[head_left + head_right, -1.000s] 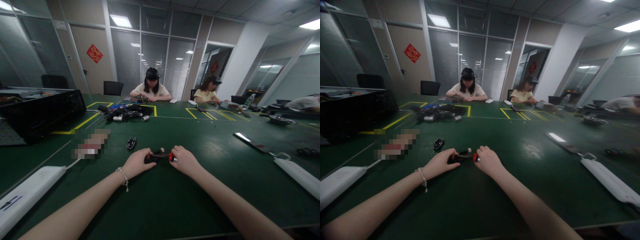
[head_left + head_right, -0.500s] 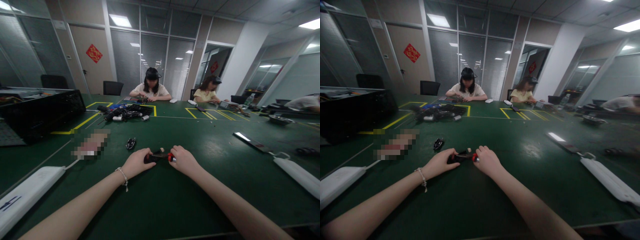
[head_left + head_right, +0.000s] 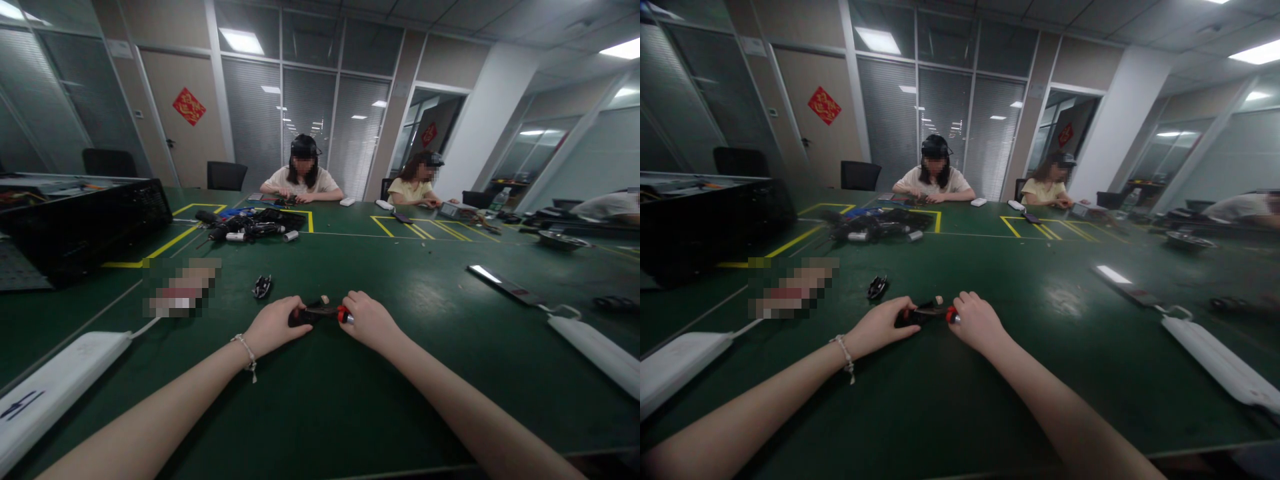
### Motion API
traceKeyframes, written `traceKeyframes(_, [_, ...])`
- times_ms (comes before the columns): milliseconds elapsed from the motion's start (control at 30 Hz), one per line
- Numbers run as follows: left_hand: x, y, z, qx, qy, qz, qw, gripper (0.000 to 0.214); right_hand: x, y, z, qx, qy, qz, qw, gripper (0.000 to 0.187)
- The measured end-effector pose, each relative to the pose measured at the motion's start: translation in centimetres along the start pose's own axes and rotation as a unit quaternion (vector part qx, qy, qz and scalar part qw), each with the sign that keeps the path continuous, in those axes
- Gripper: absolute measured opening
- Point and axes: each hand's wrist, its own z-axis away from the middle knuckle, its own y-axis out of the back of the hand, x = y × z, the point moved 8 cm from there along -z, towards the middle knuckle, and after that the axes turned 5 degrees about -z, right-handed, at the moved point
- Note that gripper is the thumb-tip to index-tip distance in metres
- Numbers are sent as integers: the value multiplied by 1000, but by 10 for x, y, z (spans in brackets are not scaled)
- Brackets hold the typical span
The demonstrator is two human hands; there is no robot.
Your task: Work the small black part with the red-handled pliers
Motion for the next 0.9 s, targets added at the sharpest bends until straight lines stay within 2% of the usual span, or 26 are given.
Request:
traceKeyframes(233, [-1, -1, -1, 10, -6, -8, 1000, 28, -2, -1, -2, 0, 3, 7, 1000, 21])
traceKeyframes(900, [-1, 0, -1, -11, 16, 1, 1000, 29, 0, -1, -1, -1, -1, -1, 1000, 21])
